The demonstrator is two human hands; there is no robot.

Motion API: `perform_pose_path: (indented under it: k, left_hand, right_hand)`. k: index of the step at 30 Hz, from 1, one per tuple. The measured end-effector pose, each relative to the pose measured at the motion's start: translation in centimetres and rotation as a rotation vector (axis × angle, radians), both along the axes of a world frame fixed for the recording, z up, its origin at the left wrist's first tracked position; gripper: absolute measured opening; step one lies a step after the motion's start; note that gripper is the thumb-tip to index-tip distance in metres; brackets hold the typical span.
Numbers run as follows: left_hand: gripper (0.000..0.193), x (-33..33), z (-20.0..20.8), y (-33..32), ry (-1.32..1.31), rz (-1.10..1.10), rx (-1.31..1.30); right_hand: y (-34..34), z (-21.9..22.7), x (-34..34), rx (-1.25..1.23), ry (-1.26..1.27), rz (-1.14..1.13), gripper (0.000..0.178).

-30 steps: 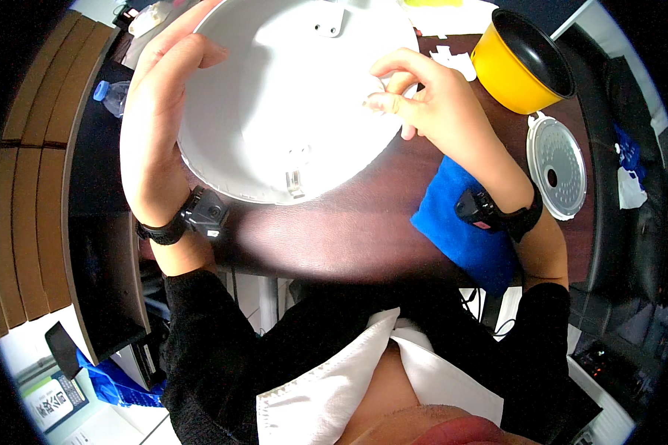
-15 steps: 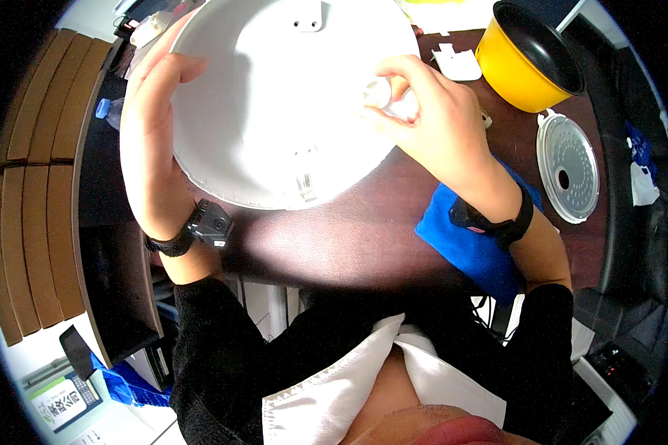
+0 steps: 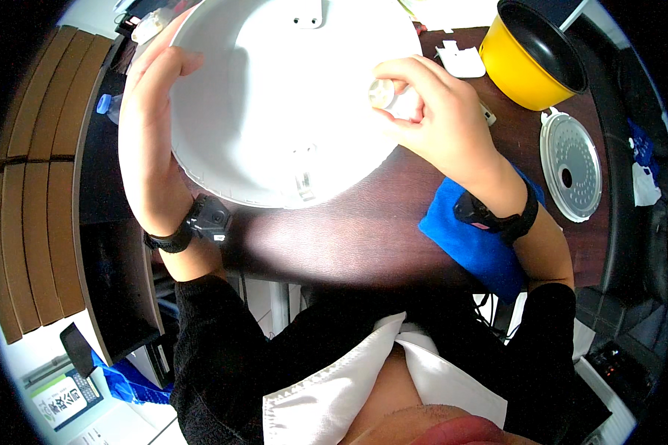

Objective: The person disassembles a white plastic appliance lid using a screwdriver to remove screws, then wipes the lid with a blue cloth. They remove a small circular component, inspect it, and place it back into the lid.

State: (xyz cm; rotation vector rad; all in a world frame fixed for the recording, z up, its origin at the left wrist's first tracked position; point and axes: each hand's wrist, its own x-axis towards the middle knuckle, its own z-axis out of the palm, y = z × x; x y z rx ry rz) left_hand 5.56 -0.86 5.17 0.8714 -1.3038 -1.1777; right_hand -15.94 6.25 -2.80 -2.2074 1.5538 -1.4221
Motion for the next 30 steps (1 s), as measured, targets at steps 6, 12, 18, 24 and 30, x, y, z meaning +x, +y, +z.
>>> perform_pose_path:
  k: [6, 12, 18, 24, 30]
  left_hand:
    - [0.040, -0.5, 0.7, 0.3, -0.083, 0.002, 0.006]
    - [0.044, -0.5, 0.1, 0.8, -0.032, 0.068, -0.096]
    - [0.047, -0.7, 0.7, 0.4, -0.056, 0.035, -0.036]
    - [0.047, -1.1, 0.8, 0.5, -0.105, 0.025, 0.033]
    - [0.049, -1.3, 0.0, 0.8, -0.087, 0.056, -0.112]
  right_hand:
    - [0.0, -0.1, -0.4, 0.089, -0.168, -0.010, 0.032]
    - [-0.3, -0.6, -0.1, 0.043, -0.241, 0.010, 0.034]
    - [-0.4, -0.6, -0.3, 0.082, -0.243, -0.004, 0.034]
    - [-0.6, -1.0, -0.1, 0.018, -0.106, -0.030, 0.035]
    - [-0.5, -0.6, -0.3, 0.020, -0.011, -0.096, 0.032]
